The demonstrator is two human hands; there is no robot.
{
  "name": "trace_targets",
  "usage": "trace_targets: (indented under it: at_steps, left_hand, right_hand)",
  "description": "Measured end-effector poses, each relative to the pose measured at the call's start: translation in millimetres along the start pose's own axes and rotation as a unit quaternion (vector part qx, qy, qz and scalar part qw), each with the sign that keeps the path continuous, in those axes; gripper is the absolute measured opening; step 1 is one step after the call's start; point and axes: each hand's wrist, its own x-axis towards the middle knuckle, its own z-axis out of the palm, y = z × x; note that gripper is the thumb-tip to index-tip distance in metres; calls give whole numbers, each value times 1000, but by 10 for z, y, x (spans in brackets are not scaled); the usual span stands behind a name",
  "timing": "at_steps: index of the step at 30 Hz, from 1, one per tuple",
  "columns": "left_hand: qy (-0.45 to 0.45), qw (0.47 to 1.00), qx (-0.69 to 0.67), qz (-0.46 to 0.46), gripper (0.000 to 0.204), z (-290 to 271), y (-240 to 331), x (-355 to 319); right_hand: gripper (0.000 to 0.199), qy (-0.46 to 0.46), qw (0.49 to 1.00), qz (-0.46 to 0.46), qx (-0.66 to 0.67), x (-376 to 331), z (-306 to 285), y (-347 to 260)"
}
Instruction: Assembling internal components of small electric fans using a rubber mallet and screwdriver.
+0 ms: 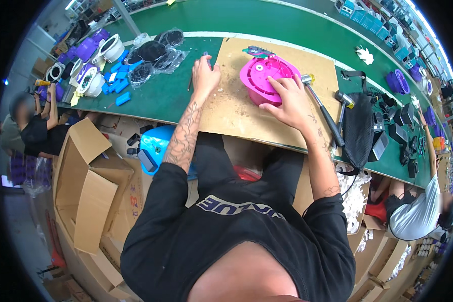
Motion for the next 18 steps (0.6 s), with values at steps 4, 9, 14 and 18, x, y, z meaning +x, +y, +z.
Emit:
trace_targets:
  at_steps: [4, 9, 14, 18]
  left_hand:
    - [-149, 980, 120, -55, 59, 103, -116, 300]
    - [-332, 931, 84, -126, 56, -39, -424, 720]
    - [-225, 825, -495, -156, 52, -608, 200, 588]
    - [-209, 781, -587, -25, 50, -905, 1076, 250]
  right_hand:
    - [51, 101, 987, 30, 119, -122, -98, 127]
    - [30, 180, 964, 76, 181, -505, -106, 271]
    - [30, 163, 950, 263, 34, -988, -206, 717]
    - [35, 39, 949, 310, -42, -1097, -219, 819]
